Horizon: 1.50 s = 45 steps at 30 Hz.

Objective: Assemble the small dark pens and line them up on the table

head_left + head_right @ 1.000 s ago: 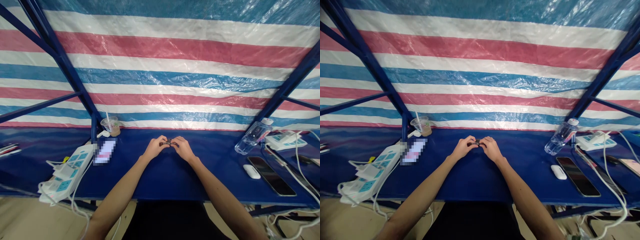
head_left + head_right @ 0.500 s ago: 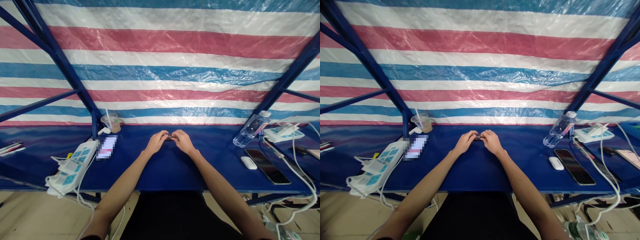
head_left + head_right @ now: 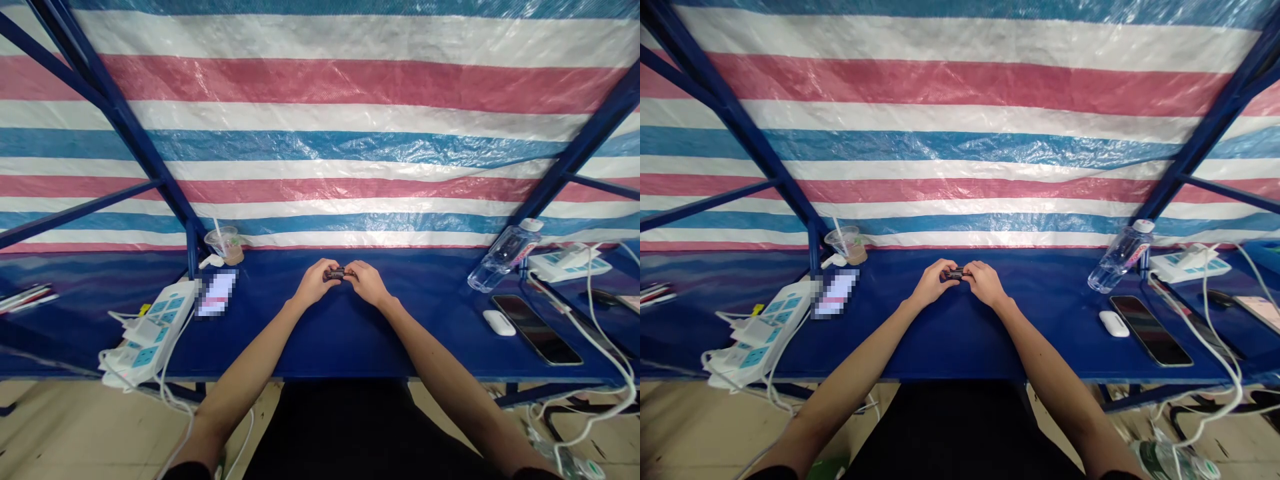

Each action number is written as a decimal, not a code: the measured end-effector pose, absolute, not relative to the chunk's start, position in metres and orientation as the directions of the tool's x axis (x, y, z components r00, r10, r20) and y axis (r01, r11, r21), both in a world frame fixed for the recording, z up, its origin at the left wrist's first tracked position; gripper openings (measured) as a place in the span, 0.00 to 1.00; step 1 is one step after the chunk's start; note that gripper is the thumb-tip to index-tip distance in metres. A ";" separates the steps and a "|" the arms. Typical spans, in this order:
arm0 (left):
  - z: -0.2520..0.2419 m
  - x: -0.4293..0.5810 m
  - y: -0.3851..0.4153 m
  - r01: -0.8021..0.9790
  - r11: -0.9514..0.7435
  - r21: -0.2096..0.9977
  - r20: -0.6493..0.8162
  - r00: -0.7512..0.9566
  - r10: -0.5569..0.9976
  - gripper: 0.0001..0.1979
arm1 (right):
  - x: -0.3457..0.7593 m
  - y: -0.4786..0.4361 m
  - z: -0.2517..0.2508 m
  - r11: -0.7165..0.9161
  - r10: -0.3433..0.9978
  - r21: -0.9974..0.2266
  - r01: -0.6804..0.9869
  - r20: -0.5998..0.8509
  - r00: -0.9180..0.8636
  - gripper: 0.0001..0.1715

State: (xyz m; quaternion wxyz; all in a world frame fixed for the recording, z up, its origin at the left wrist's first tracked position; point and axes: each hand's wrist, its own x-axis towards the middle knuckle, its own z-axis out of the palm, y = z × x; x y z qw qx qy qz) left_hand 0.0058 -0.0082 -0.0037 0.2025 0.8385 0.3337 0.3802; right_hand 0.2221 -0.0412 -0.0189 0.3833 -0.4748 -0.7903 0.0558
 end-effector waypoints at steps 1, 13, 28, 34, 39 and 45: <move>-0.002 0.007 -0.009 0.424 -0.687 0.590 0.493 0.485 0.722 0.19 | 0.222 -0.041 -0.018 0.541 0.792 -0.464 0.701 0.562 -0.240 0.06; -0.005 0.002 -0.007 0.470 -0.657 0.589 0.485 0.444 0.753 0.10 | 0.220 -0.043 -0.019 0.522 0.811 -0.485 0.702 0.536 -0.233 0.06; 0.006 0.008 -0.018 0.518 -0.563 0.644 0.348 0.457 0.819 0.22 | 0.220 -0.040 -0.023 0.540 0.786 -0.541 0.645 0.599 -0.156 0.03; -0.001 0.005 -0.010 0.440 -0.623 0.646 0.432 0.463 0.774 0.14 | 0.223 -0.040 -0.021 0.555 0.787 -0.539 0.634 0.587 -0.189 0.05; -0.002 0.002 -0.008 0.423 -0.646 0.635 0.467 0.456 0.758 0.12 | 0.224 -0.039 -0.021 0.537 0.806 -0.548 0.641 0.559 -0.196 0.04; 0.006 0.005 -0.016 0.521 -0.566 0.639 0.338 0.471 0.815 0.23 | 0.221 -0.042 -0.018 0.558 0.780 -0.546 0.624 0.602 -0.171 0.04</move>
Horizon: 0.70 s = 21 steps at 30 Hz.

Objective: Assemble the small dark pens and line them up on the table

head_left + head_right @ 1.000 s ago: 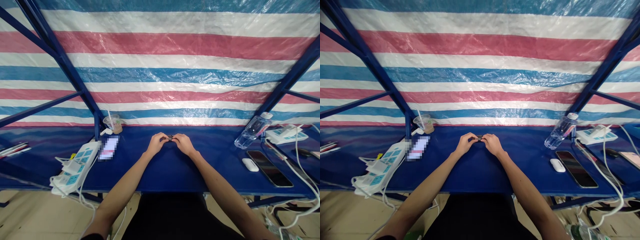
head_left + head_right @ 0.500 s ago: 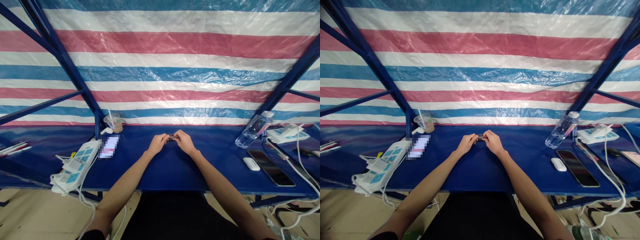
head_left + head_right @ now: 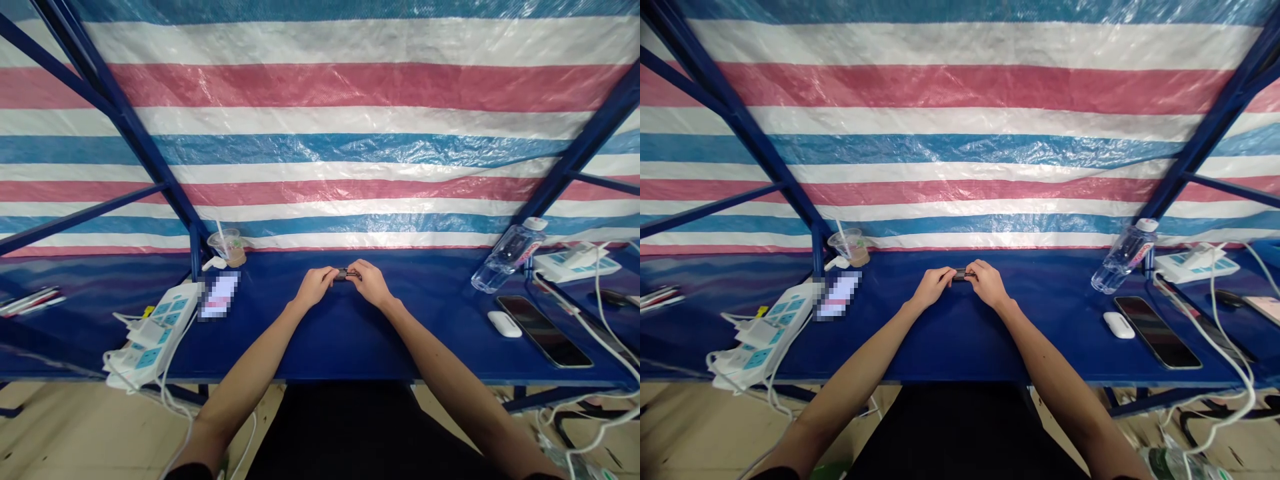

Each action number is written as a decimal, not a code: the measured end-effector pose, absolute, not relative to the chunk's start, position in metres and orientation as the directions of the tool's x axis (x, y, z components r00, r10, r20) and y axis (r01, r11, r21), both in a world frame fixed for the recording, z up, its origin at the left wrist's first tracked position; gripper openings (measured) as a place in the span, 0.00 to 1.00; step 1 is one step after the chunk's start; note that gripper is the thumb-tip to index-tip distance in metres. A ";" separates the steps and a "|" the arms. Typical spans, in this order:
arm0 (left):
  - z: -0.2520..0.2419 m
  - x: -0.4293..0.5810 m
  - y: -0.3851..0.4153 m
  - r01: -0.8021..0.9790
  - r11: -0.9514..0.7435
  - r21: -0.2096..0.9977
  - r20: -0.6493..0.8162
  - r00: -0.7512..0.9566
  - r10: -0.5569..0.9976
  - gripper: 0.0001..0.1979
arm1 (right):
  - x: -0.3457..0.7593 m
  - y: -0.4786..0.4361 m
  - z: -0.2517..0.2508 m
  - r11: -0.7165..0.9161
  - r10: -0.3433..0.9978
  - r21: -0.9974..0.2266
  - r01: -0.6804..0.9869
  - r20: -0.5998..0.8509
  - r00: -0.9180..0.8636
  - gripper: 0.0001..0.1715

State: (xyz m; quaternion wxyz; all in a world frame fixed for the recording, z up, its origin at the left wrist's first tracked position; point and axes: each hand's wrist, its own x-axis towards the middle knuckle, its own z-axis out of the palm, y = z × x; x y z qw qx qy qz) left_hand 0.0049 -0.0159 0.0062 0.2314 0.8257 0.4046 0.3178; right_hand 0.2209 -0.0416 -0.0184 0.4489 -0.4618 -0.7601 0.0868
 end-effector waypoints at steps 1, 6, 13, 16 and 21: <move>0.007 0.005 -0.016 0.531 -0.560 0.636 0.335 0.464 0.820 0.24 | 0.220 -0.042 -0.018 0.561 0.778 -0.546 0.622 0.605 -0.170 0.04; 0.007 0.006 -0.015 0.534 -0.569 0.625 0.332 0.478 0.813 0.22 | 0.218 -0.043 -0.021 0.528 0.805 -0.574 0.626 0.573 -0.153 0.03; 0.004 0.004 -0.013 0.517 -0.573 0.635 0.327 0.492 0.807 0.19 | 0.216 -0.041 -0.024 0.423 0.870 -0.596 0.683 0.479 -0.120 0.08; 0.005 0.003 -0.013 0.510 -0.596 0.621 0.357 0.492 0.794 0.19 | 0.218 -0.040 -0.021 0.437 0.859 -0.590 0.679 0.497 -0.121 0.09; 0.007 0.002 -0.014 0.501 -0.594 0.629 0.458 0.378 0.804 0.18 | 0.229 -0.036 -0.013 0.423 0.817 -0.661 0.620 0.573 0.053 0.24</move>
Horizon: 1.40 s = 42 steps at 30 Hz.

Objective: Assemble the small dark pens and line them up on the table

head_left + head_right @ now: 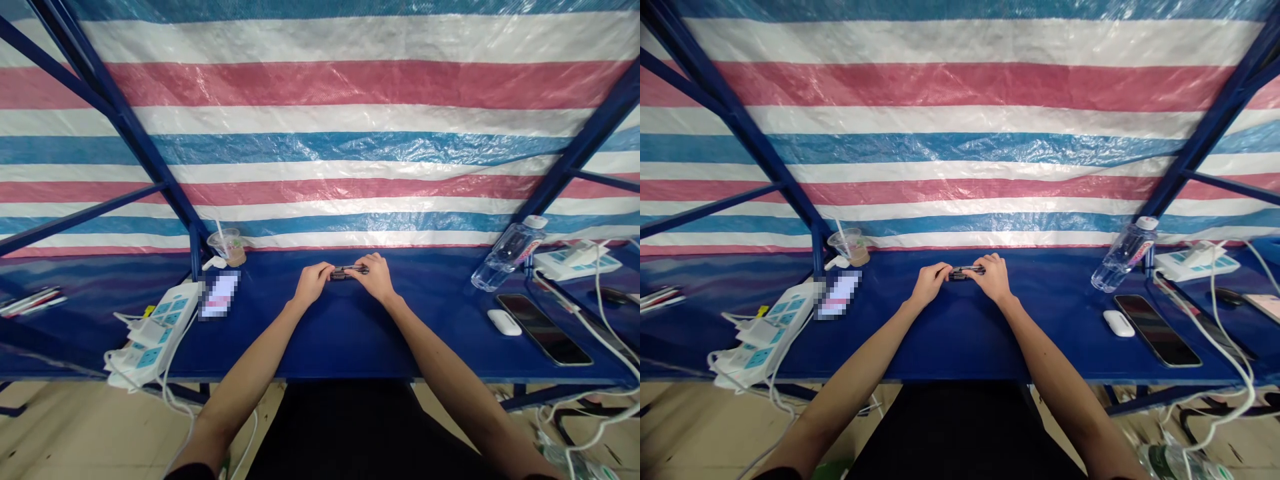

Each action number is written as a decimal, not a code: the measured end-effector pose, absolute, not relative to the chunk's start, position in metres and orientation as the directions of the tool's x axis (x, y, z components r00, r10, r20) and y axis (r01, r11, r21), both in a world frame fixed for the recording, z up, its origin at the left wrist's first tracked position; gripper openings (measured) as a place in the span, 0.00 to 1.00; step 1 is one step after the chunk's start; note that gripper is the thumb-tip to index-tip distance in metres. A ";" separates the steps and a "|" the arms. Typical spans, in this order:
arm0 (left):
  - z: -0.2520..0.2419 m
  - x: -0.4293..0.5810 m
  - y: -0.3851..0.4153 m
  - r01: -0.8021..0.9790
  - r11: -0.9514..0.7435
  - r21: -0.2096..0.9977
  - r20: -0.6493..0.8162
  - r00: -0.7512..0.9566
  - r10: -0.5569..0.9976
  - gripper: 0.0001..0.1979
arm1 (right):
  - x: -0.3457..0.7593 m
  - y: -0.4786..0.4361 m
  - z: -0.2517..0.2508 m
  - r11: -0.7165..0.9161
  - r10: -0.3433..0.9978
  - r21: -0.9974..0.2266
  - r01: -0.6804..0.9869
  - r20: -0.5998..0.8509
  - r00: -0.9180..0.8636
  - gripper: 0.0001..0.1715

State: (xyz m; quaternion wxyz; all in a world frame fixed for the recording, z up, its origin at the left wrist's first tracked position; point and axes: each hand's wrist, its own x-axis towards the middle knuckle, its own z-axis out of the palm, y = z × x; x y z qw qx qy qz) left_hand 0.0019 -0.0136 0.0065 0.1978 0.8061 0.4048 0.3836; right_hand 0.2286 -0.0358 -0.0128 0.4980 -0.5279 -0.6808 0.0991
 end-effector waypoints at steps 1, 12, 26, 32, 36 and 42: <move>0.007 0.002 -0.014 0.505 -0.587 0.632 0.469 0.353 0.809 0.18 | 0.230 -0.035 -0.011 0.405 0.840 -0.743 0.533 0.533 0.104 0.26; 0.008 0.003 -0.015 0.500 -0.586 0.637 0.467 0.355 0.810 0.19 | 0.231 -0.043 0.009 -0.053 0.964 -0.869 -0.492 0.084 -0.252 0.37; 0.009 0.005 -0.018 0.479 -0.620 0.622 0.455 0.423 0.783 0.20 | 0.222 -0.051 0.020 0.035 0.976 -0.890 -0.455 0.128 -0.175 0.36; 0.009 0.006 -0.019 0.469 -0.621 0.628 0.455 0.426 0.782 0.19 | 0.222 -0.049 0.019 0.073 0.982 -0.905 -0.419 0.138 -0.126 0.38; 0.009 0.005 -0.018 0.479 -0.622 0.620 0.453 0.428 0.782 0.18 | 0.223 -0.046 0.016 0.066 0.984 -0.916 -0.395 0.125 -0.124 0.36; 0.005 0.004 -0.013 0.534 -0.616 0.579 0.485 0.381 0.787 0.15 | 0.229 -0.035 0.000 0.123 0.990 -0.933 -0.338 0.140 -0.026 0.41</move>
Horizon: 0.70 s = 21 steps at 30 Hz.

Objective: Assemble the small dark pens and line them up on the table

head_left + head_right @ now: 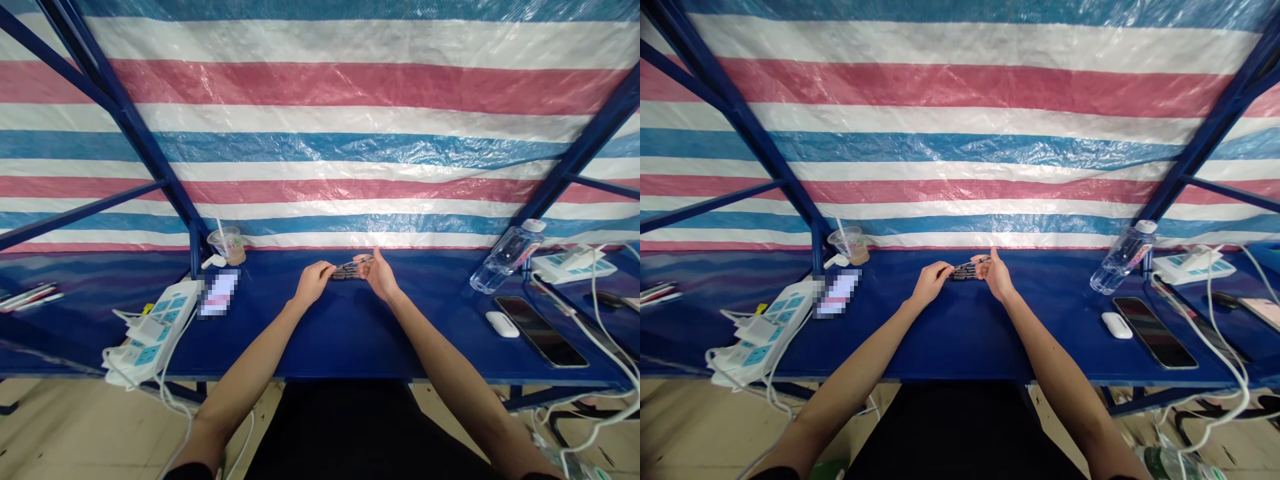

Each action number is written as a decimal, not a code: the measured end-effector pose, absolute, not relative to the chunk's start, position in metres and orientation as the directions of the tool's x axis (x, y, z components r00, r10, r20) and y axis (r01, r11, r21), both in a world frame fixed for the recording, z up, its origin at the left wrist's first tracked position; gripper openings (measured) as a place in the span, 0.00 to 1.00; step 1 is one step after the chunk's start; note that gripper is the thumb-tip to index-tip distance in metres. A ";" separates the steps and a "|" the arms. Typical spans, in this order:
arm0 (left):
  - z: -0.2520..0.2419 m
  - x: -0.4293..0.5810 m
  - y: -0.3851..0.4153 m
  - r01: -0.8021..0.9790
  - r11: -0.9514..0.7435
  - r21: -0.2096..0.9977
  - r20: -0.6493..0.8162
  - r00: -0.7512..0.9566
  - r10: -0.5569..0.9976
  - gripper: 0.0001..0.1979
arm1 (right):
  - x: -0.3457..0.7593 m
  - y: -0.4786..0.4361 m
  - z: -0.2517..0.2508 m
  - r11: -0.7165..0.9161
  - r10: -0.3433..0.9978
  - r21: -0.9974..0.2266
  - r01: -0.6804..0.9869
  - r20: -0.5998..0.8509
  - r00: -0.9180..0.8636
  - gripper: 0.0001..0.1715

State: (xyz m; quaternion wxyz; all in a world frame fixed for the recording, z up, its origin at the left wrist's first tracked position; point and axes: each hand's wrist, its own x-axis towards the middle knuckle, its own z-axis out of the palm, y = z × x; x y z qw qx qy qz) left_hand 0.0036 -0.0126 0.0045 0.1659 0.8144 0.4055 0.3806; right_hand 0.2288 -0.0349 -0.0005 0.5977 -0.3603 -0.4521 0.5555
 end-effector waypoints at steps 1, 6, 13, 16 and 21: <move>0.003 0.003 -0.011 0.539 -0.609 0.582 0.491 0.364 0.792 0.14 | 0.231 -0.032 -0.004 0.159 0.987 -0.947 -0.281 0.158 0.024 0.39; -0.003 0.000 -0.002 0.517 -0.573 0.636 0.491 0.302 0.817 0.08 | 0.247 -0.020 -0.018 0.377 0.909 -0.899 0.225 0.405 0.095 0.18; -0.005 0.001 0.006 0.473 -0.569 0.673 0.467 0.325 0.823 0.07 | 0.258 -0.012 -0.029 0.413 0.824 -0.562 0.717 0.565 -0.031 0.09; -0.006 0.002 0.006 0.472 -0.589 0.656 0.471 0.353 0.808 0.09 | 0.256 -0.007 -0.033 0.383 0.801 -0.518 0.765 0.599 0.006 0.11; -0.008 0.002 0.004 0.543 -0.639 0.544 0.506 0.396 0.767 0.08 | 0.256 -0.002 -0.040 0.328 0.783 -0.503 0.800 0.618 0.068 0.13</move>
